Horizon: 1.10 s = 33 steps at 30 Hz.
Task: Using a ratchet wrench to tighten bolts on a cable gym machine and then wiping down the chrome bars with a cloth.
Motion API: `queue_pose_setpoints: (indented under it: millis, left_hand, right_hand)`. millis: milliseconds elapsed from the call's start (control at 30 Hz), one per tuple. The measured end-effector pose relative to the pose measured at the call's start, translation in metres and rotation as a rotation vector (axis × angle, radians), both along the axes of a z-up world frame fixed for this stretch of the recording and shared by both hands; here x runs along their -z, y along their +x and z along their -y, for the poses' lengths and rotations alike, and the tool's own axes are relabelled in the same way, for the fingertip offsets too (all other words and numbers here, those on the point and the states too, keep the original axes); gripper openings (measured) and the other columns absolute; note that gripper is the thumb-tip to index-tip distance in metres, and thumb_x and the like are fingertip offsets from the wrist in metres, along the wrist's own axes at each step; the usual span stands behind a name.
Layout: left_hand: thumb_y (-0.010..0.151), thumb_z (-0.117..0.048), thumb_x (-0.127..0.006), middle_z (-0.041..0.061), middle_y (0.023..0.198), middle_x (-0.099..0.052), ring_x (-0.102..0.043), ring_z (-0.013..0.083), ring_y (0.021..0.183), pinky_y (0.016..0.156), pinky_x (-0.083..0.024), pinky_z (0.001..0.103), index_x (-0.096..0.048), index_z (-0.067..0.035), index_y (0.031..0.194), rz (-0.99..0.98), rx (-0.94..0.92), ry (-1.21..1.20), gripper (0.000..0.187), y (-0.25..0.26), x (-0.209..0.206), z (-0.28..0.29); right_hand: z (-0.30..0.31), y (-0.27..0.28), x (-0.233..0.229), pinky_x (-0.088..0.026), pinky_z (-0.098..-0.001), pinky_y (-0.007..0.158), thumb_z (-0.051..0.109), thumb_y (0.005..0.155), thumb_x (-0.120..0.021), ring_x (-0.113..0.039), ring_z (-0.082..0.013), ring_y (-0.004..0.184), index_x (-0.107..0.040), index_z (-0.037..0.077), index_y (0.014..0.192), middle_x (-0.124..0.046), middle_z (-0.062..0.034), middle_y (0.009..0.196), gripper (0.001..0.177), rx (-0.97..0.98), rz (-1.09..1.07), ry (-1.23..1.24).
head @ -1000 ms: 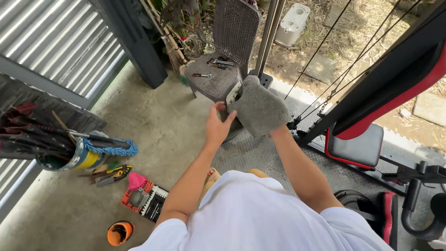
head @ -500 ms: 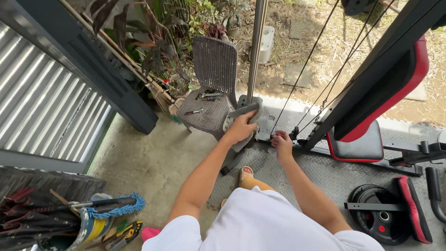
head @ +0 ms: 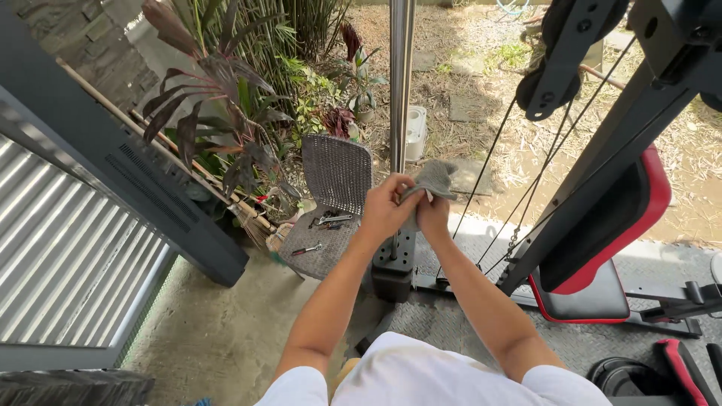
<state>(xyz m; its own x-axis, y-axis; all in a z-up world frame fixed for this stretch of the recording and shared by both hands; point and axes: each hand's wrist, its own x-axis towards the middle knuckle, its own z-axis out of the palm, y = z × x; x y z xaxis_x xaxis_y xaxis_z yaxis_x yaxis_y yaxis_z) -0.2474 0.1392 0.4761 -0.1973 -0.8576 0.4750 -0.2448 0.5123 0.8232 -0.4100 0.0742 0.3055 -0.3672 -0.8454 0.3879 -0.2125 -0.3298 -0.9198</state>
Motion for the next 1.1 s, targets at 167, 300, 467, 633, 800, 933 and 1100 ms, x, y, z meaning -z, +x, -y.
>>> queue_pose_setpoints:
  millis: [167, 300, 467, 633, 800, 933, 1100]
  left_hand:
    - [0.100, -0.011, -0.076, -0.008, 0.081, -0.055, -0.043, 0.0009, 0.070, 0.060, -0.036, 0.021, -0.066, -0.003, 0.112, -0.497, 0.001, -0.105, 0.018, 0.027, 0.001, 0.064]
    - [0.102, -0.014, -0.073, -0.007, 0.076, -0.049, -0.035, 0.0022, 0.066, 0.057, -0.028, 0.020, -0.067, -0.002, 0.116, -0.570, -0.092, -0.050, 0.020, 0.032, 0.001, 0.093]
    - [0.103, -0.017, -0.073, -0.003, 0.104, -0.059, -0.041, 0.0029, 0.073, 0.063, -0.037, 0.022, -0.057, -0.001, 0.128, -0.619, 0.105, -0.120, 0.033, 0.027, -0.018, 0.114]
    - [0.090, -0.018, -0.074, -0.005, 0.106, -0.063, -0.038, 0.0022, 0.060, 0.050, -0.033, 0.022, -0.056, -0.002, 0.129, -0.486, 0.223, 0.066, 0.045, 0.031, -0.043, 0.145]
    - [0.105, -0.013, -0.074, -0.002, 0.096, -0.057, -0.037, 0.0041, 0.069, 0.060, -0.033, 0.023, -0.069, -0.002, 0.121, -0.401, 0.379, -0.079, 0.019, 0.033, -0.040, 0.205]
    - [0.110, -0.009, -0.069, -0.002, 0.101, -0.064, -0.045, 0.0030, 0.077, 0.066, -0.037, 0.023, -0.066, -0.003, 0.130, -0.598, 0.649, 0.047, 0.021, 0.020, -0.046, 0.250]
    - [0.094, -0.009, -0.065, -0.008, 0.115, -0.063, -0.053, 0.0021, 0.076, 0.055, -0.037, 0.021, -0.050, -0.010, 0.132, -0.696, 0.730, 0.286, 0.041, 0.021, -0.060, 0.251]
  right_hand:
    - [0.025, 0.052, -0.125, -0.054, -0.0407, 0.092, 0.012, 0.099, -0.064, -0.070, -0.0313, 0.105, -0.071, 0.007, 0.119, -0.072, -0.0136, 0.114, 0.021, -0.060, -0.265, -0.216]
    - [0.078, 0.057, -0.135, -0.051, -0.0513, 0.093, 0.011, 0.087, -0.065, -0.068, -0.0394, 0.103, -0.074, 0.012, 0.104, -0.072, -0.0131, 0.109, 0.020, 0.374, -1.034, -0.599]
    - [0.097, 0.057, -0.196, -0.054, -0.0478, 0.091, 0.007, 0.094, -0.065, -0.070, -0.0342, 0.100, -0.073, 0.007, 0.105, -0.073, -0.0124, 0.106, 0.014, 0.300, -0.843, -0.584]
    - [0.103, 0.060, -0.260, -0.058, -0.0384, 0.091, 0.011, 0.103, -0.062, -0.075, -0.0262, 0.101, -0.073, 0.004, 0.110, -0.076, -0.0088, 0.106, 0.015, 0.204, -0.275, -0.374]
    - [0.152, -0.008, -0.269, -0.056, -0.0356, 0.095, 0.012, 0.104, -0.059, -0.066, -0.0187, 0.108, -0.062, 0.002, 0.128, -0.070, -0.0067, 0.118, 0.026, -0.270, 0.502, -0.366]
    - [0.119, 0.041, -0.330, -0.056, -0.0299, 0.091, 0.015, 0.104, -0.054, -0.067, -0.0118, 0.105, -0.064, 0.004, 0.124, -0.072, -0.0038, 0.115, 0.026, 0.144, 0.062, -0.284]
    - [0.090, 0.097, -0.362, -0.054, -0.0339, 0.067, 0.007, 0.093, -0.062, -0.068, -0.0156, 0.076, -0.078, 0.001, 0.105, -0.072, -0.0122, 0.082, 0.020, 0.651, -0.546, -0.253]
